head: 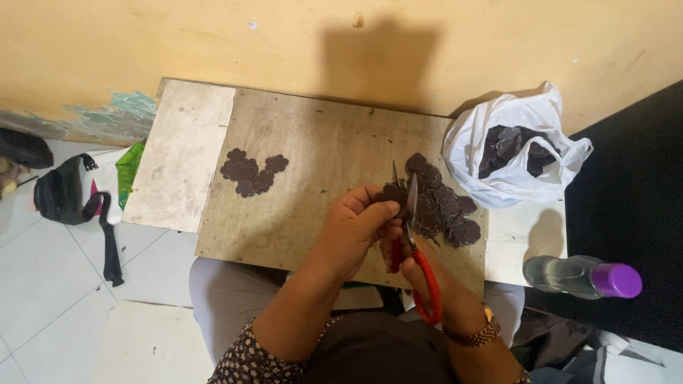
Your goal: The person uses red-handled scissors to cut dark brown material into flower-like shapes on a wooden board. They pick up each piece, trim the edges, and place the finished shapes into a white plastic bag.
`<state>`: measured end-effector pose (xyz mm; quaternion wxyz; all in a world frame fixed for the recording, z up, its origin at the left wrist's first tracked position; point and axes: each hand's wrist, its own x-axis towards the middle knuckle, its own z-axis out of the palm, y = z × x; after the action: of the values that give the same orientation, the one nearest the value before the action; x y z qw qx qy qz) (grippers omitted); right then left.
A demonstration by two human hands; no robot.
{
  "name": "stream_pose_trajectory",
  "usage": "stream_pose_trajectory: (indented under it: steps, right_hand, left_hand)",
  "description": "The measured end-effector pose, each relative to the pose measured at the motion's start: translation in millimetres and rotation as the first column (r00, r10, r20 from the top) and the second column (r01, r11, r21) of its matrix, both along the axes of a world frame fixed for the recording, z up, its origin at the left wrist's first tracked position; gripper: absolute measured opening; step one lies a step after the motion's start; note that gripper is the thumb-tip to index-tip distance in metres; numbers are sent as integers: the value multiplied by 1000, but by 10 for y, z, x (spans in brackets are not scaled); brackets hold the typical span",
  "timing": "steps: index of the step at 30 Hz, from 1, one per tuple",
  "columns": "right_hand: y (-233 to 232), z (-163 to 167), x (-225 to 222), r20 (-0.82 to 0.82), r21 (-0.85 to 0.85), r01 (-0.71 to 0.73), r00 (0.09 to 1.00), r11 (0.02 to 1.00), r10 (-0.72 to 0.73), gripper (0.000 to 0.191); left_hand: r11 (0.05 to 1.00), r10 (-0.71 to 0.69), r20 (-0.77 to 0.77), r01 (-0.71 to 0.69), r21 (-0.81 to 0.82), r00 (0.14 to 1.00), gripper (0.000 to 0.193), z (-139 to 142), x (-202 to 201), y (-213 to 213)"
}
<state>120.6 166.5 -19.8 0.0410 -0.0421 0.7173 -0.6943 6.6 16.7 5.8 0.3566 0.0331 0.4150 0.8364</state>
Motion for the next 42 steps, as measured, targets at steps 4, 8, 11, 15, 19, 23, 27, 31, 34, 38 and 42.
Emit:
stream_pose_trajectory:
  steps: [4,8,11,15,19,23,27,31,34,38,42]
  right_hand:
    - [39,58,38,51,-26,-18,999,1000,19,69]
    - [49,142,56,58,-26,-37,998,999,38,70]
    - [43,167,23,54,-39,-33,998,999,35,73]
    - [16,179,-17,66,-62,-13,998,998,17,73]
    - [-17,178,-72,33,-29,31,999,999,-30,75]
    - [-18,164,-64,39,-28,59,998,998,-58,76]
    - [30,125,-45,65,1,46,997,999,-46,64]
    - [47,100,-19,41,1,0,999,1000,0,65]
    - [42,124,34,53,-19,-23,998,1000,24,70]
    - [21,173,46,54,-44,-50,997,998,53,72]
    - [1,243,54,99,-67,-17,995,998,24,71]
  left_hand:
    - [998,-16,19,15,59,1000,7,-14,-7,-20]
    - [999,-9,12,8,36,1000,7,-7,-27,-34]
    - [1000,-6,-32,7,23,999,8,13,-38,-39]
    - [1000,-2,-48,2,-17,999,7,48,-28,-40]
    - [1000,-6,-63,6,-10,998,8,62,-23,-40]
    - [1000,-12,-84,11,-17,996,10,40,-28,-32]
    - [989,100,-316,-130,-74,943,13,14,-34,-12]
    - [993,89,-262,-104,-46,961,10,11,-52,-42]
    - [999,43,-140,-43,2,989,9,9,-49,-50]
    - [1000,20,-60,-20,14,998,9,-8,-34,-39]
    - [999,30,-74,-27,34,997,9,-10,-40,-33]
